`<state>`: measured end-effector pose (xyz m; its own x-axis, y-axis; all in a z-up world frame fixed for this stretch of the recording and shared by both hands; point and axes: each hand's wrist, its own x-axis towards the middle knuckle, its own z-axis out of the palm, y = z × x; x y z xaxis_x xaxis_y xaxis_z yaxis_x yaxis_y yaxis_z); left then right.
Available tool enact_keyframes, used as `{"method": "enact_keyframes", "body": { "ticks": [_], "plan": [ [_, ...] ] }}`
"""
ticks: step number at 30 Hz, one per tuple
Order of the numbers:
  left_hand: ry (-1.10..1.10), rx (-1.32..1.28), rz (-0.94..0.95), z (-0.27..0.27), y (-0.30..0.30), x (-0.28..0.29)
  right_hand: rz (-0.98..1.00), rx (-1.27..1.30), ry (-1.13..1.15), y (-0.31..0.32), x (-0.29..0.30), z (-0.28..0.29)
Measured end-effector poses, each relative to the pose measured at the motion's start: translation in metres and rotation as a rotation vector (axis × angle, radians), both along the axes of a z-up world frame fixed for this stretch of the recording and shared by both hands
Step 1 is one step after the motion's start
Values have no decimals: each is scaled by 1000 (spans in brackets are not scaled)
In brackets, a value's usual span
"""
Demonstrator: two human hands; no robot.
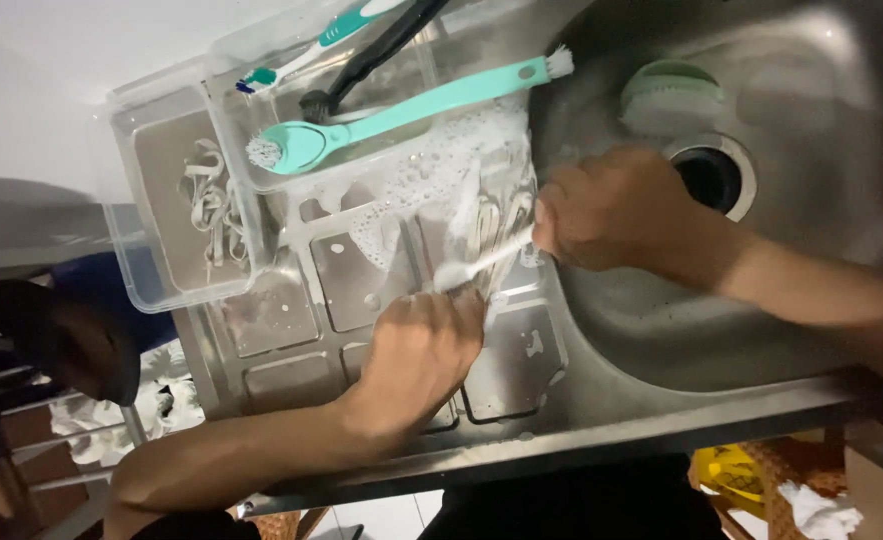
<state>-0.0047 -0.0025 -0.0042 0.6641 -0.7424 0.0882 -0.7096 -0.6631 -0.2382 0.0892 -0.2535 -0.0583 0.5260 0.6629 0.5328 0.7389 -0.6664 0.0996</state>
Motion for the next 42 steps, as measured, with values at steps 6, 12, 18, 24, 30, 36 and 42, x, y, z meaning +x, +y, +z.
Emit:
{"method": "enact_keyframes", "body": {
  "ticks": [6,12,18,24,30,36,42],
  "plan": [
    [28,147,33,15,0,5,-220,-48,93,-68,42,-59],
    [48,137,20,9,5,0,54,58,126,-34,25,-42],
    [32,201,10,22,2,2,-404,-187,146,-99,65,-29],
    [174,145,70,24,6,9,18,-59,149,-52,33,-37],
    [104,372,202,28,6,16,-290,-157,23,-92,67,-50],
    [510,444,263,71,-7,31,-228,85,225,-99,44,0],
    [266,558,447,94,3,52,-238,73,244,-106,33,10]
  ]
}}
